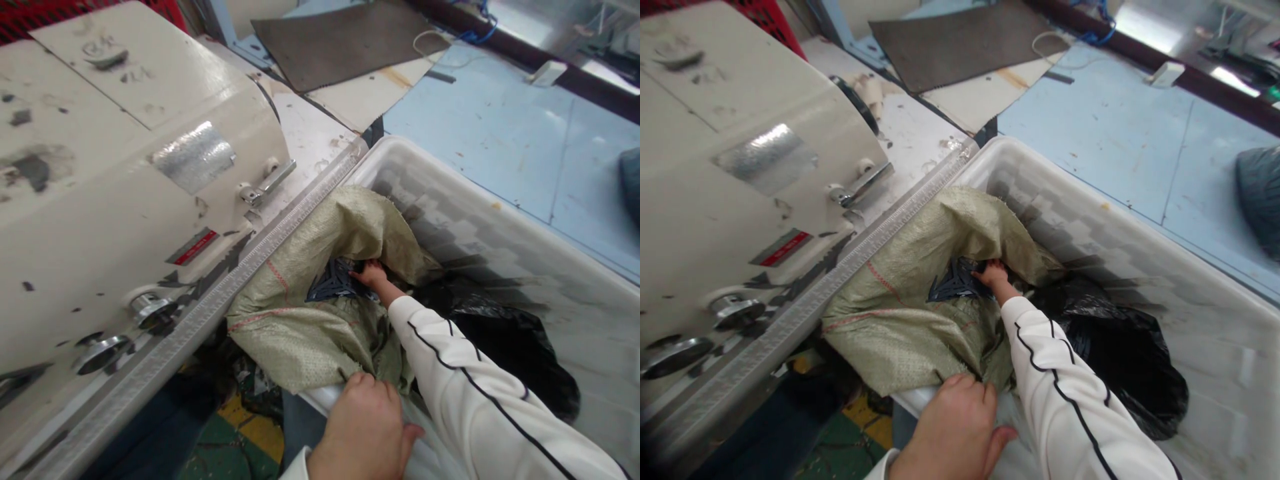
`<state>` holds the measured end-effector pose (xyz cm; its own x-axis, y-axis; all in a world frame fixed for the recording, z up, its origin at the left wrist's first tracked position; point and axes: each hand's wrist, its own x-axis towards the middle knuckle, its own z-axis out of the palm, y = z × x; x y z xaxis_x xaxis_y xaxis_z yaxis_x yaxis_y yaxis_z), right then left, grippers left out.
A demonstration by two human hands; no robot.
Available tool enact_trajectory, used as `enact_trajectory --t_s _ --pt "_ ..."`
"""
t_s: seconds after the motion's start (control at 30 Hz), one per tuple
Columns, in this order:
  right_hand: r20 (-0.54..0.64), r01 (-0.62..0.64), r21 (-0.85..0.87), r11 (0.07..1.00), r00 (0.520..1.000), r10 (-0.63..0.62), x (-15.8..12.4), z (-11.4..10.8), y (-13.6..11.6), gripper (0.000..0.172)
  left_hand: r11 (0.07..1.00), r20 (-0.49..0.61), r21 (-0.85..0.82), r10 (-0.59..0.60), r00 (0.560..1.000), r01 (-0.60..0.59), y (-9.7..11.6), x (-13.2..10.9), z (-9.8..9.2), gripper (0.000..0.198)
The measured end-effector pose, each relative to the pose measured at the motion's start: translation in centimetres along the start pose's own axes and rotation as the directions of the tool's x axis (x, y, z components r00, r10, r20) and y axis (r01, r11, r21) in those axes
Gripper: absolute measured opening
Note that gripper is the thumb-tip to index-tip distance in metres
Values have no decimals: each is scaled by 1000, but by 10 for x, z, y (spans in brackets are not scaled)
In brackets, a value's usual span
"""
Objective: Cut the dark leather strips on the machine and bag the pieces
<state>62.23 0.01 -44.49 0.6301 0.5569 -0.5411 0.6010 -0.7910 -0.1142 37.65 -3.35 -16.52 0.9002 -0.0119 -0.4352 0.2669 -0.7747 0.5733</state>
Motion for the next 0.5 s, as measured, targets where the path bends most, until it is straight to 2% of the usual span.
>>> enact_trajectory --t_s 0.13,0.23,0.33,0.5 --pt "-2 32 -17 999 999 -32 -16 4 2 101 1000 -30 6 4 1000 -4 -1 -1 0 43" --pt "-6 170 -74 983 985 -171 -39 12 -1 104 1000 -43 9 14 999 -14 -1 -1 0 43" --pt "-14 321 -125 939 946 -325 -56 18 -10 101 1000 -61 14 9 998 -8 0 -2 2 44" --pt "36 339 -178 924 940 -338 -53 16 -40 112 999 -87 41 4 996 0 0 -2 6 44"
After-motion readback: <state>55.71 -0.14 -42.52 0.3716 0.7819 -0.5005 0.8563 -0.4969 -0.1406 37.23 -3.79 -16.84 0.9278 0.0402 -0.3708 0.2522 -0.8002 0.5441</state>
